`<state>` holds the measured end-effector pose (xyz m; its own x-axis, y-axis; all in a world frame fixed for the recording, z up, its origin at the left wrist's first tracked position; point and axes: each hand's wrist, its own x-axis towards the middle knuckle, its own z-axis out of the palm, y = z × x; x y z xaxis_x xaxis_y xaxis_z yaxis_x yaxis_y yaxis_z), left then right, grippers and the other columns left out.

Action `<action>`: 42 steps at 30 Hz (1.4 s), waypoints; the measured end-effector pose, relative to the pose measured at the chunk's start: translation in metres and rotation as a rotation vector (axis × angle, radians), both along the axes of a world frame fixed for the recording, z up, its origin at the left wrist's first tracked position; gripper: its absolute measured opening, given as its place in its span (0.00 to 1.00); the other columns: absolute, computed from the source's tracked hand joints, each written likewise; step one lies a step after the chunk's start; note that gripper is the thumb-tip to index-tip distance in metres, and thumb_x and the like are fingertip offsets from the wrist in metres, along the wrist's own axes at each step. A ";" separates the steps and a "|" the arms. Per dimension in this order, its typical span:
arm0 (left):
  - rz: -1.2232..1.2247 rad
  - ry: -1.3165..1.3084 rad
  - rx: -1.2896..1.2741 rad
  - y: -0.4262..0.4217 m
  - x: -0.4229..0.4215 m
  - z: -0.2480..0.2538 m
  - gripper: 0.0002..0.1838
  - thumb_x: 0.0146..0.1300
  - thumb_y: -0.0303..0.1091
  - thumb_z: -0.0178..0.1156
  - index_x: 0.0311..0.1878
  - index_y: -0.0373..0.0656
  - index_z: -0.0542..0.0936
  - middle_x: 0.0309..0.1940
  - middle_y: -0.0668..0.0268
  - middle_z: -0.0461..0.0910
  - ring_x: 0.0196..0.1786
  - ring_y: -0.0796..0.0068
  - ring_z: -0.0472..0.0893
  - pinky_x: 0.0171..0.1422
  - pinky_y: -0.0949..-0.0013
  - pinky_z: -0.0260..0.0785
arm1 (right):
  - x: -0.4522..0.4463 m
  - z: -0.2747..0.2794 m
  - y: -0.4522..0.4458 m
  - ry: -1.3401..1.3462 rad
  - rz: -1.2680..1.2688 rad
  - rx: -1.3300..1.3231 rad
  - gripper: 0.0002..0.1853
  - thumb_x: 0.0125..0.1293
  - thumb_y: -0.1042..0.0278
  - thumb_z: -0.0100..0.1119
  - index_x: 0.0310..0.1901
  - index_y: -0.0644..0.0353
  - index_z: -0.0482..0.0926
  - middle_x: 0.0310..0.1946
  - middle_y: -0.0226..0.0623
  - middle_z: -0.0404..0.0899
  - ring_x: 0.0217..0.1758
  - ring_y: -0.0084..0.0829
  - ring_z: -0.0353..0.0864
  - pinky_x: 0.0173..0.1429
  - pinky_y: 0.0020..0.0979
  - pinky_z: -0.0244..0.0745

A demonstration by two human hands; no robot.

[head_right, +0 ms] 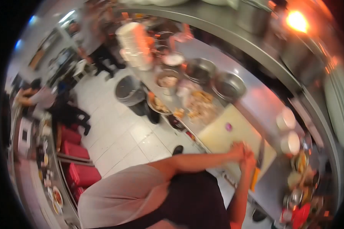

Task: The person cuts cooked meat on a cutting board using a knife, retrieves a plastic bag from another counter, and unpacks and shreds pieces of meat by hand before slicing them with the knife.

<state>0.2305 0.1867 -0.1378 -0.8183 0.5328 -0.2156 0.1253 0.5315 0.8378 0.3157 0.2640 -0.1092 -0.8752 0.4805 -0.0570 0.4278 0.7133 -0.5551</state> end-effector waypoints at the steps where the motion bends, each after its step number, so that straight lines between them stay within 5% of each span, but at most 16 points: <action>1: 0.024 0.069 0.109 0.022 -0.004 -0.052 0.20 0.53 0.40 0.64 0.43 0.37 0.73 0.41 0.51 0.75 0.50 0.51 0.74 0.62 0.49 0.64 | -0.009 -0.027 0.004 0.286 0.164 0.074 0.22 0.70 0.51 0.45 0.53 0.58 0.77 0.53 0.47 0.77 0.52 0.48 0.78 0.55 0.46 0.73; 2: 0.040 0.140 0.211 0.044 -0.008 -0.105 0.12 0.53 0.37 0.63 0.36 0.39 0.76 0.34 0.57 0.79 0.44 0.56 0.77 0.60 0.53 0.65 | -0.018 -0.053 0.007 0.547 0.338 0.185 0.21 0.69 0.56 0.45 0.56 0.58 0.76 0.54 0.48 0.77 0.56 0.46 0.77 0.57 0.43 0.73; 3: -0.061 0.006 0.228 0.010 -0.022 -0.066 0.13 0.55 0.37 0.60 0.40 0.40 0.75 0.38 0.56 0.78 0.45 0.55 0.77 0.58 0.52 0.66 | -0.013 -0.034 -0.001 0.258 0.212 0.043 0.21 0.68 0.58 0.47 0.58 0.59 0.75 0.58 0.50 0.75 0.58 0.49 0.76 0.60 0.43 0.72; 6: -0.195 -0.221 0.219 -0.028 -0.026 -0.001 0.18 0.62 0.36 0.53 0.54 0.41 0.73 0.48 0.53 0.74 0.50 0.52 0.77 0.51 0.50 0.67 | -0.030 -0.010 -0.025 0.176 -0.288 -0.339 0.22 0.70 0.59 0.50 0.61 0.61 0.71 0.53 0.54 0.78 0.54 0.51 0.78 0.59 0.43 0.72; 10: -0.101 -0.259 0.243 -0.038 -0.017 0.014 0.22 0.62 0.35 0.50 0.60 0.40 0.71 0.52 0.40 0.71 0.53 0.38 0.74 0.58 0.44 0.68 | -0.025 0.009 -0.031 0.200 -0.335 -0.486 0.23 0.70 0.57 0.50 0.62 0.62 0.70 0.50 0.52 0.80 0.53 0.44 0.79 0.56 0.38 0.74; 12: -0.139 -0.263 0.288 -0.037 -0.015 0.017 0.23 0.62 0.35 0.50 0.61 0.39 0.70 0.52 0.37 0.70 0.53 0.37 0.74 0.59 0.45 0.68 | -0.023 0.031 -0.040 0.273 -0.352 -0.697 0.23 0.71 0.60 0.50 0.62 0.63 0.68 0.49 0.46 0.80 0.50 0.34 0.79 0.50 0.32 0.75; 16: -0.037 -0.166 0.480 -0.046 -0.018 0.049 0.25 0.62 0.34 0.52 0.62 0.35 0.68 0.52 0.35 0.69 0.50 0.37 0.75 0.57 0.46 0.69 | -0.042 0.062 -0.053 0.361 -0.347 -0.671 0.22 0.71 0.62 0.50 0.62 0.64 0.67 0.47 0.42 0.80 0.45 0.28 0.77 0.45 0.29 0.75; 18: -0.064 -0.186 0.521 -0.062 -0.039 0.076 0.26 0.63 0.32 0.51 0.64 0.33 0.66 0.52 0.37 0.69 0.52 0.41 0.74 0.58 0.49 0.68 | -0.059 0.109 -0.074 0.383 -0.314 -0.639 0.22 0.71 0.65 0.50 0.63 0.64 0.66 0.45 0.41 0.80 0.43 0.29 0.78 0.45 0.30 0.75; 20: -0.027 -0.177 0.520 -0.108 -0.058 0.155 0.28 0.62 0.23 0.47 0.67 0.34 0.62 0.56 0.44 0.71 0.57 0.56 0.75 0.58 0.64 0.70 | -0.087 0.126 -0.090 0.352 -0.264 -0.662 0.23 0.71 0.64 0.50 0.64 0.64 0.65 0.51 0.44 0.76 0.49 0.32 0.77 0.52 0.31 0.75; 24: 0.143 0.090 0.694 -0.154 -0.127 0.131 0.27 0.64 0.23 0.45 0.68 0.36 0.62 0.55 0.52 0.73 0.58 0.61 0.75 0.59 0.66 0.70 | -0.165 0.157 -0.146 0.449 0.059 -0.561 0.28 0.70 0.62 0.52 0.68 0.61 0.60 0.63 0.51 0.63 0.66 0.43 0.65 0.67 0.37 0.64; 28: 0.362 0.094 0.713 -0.255 -0.194 0.185 0.23 0.66 0.24 0.44 0.65 0.38 0.66 0.48 0.62 0.78 0.50 0.71 0.77 0.52 0.70 0.71 | -0.257 0.184 -0.230 0.470 0.315 -0.259 0.29 0.69 0.62 0.53 0.69 0.59 0.60 0.62 0.58 0.65 0.68 0.51 0.62 0.69 0.43 0.60; 31: 0.434 0.016 0.845 -0.318 -0.246 0.186 0.22 0.64 0.24 0.46 0.63 0.38 0.69 0.45 0.66 0.79 0.44 0.79 0.77 0.47 0.75 0.70 | -0.332 0.165 -0.284 0.361 0.369 -0.442 0.31 0.67 0.58 0.54 0.69 0.59 0.60 0.62 0.56 0.67 0.66 0.54 0.66 0.67 0.43 0.63; 34: 0.454 -0.027 0.765 -0.379 -0.306 0.158 0.23 0.64 0.23 0.47 0.63 0.39 0.70 0.44 0.68 0.79 0.42 0.81 0.76 0.45 0.76 0.70 | -0.390 0.140 -0.324 0.327 0.444 -0.478 0.27 0.68 0.63 0.55 0.67 0.56 0.64 0.55 0.49 0.76 0.54 0.40 0.77 0.54 0.37 0.73; 37: 0.230 -0.050 0.354 -0.429 -0.340 0.151 0.21 0.65 0.24 0.49 0.62 0.36 0.71 0.44 0.65 0.80 0.43 0.78 0.78 0.46 0.74 0.71 | -0.426 0.113 -0.329 -0.045 0.408 -0.551 0.27 0.67 0.59 0.54 0.65 0.59 0.67 0.58 0.50 0.75 0.58 0.45 0.76 0.60 0.37 0.71; 40: 0.175 0.124 0.241 -0.452 -0.361 0.150 0.22 0.63 0.24 0.53 0.61 0.33 0.72 0.35 0.59 0.83 0.37 0.73 0.81 0.42 0.70 0.73 | -0.419 0.124 -0.320 -0.055 0.403 -0.487 0.23 0.66 0.62 0.55 0.61 0.62 0.71 0.57 0.47 0.76 0.57 0.44 0.78 0.58 0.35 0.74; 42: 0.299 0.510 0.160 -0.464 -0.380 0.130 0.21 0.62 0.25 0.55 0.59 0.31 0.74 0.35 0.54 0.82 0.37 0.71 0.83 0.44 0.69 0.74 | -0.405 0.129 -0.304 -0.004 0.371 -0.655 0.22 0.66 0.65 0.56 0.61 0.61 0.72 0.56 0.45 0.77 0.56 0.39 0.78 0.55 0.33 0.75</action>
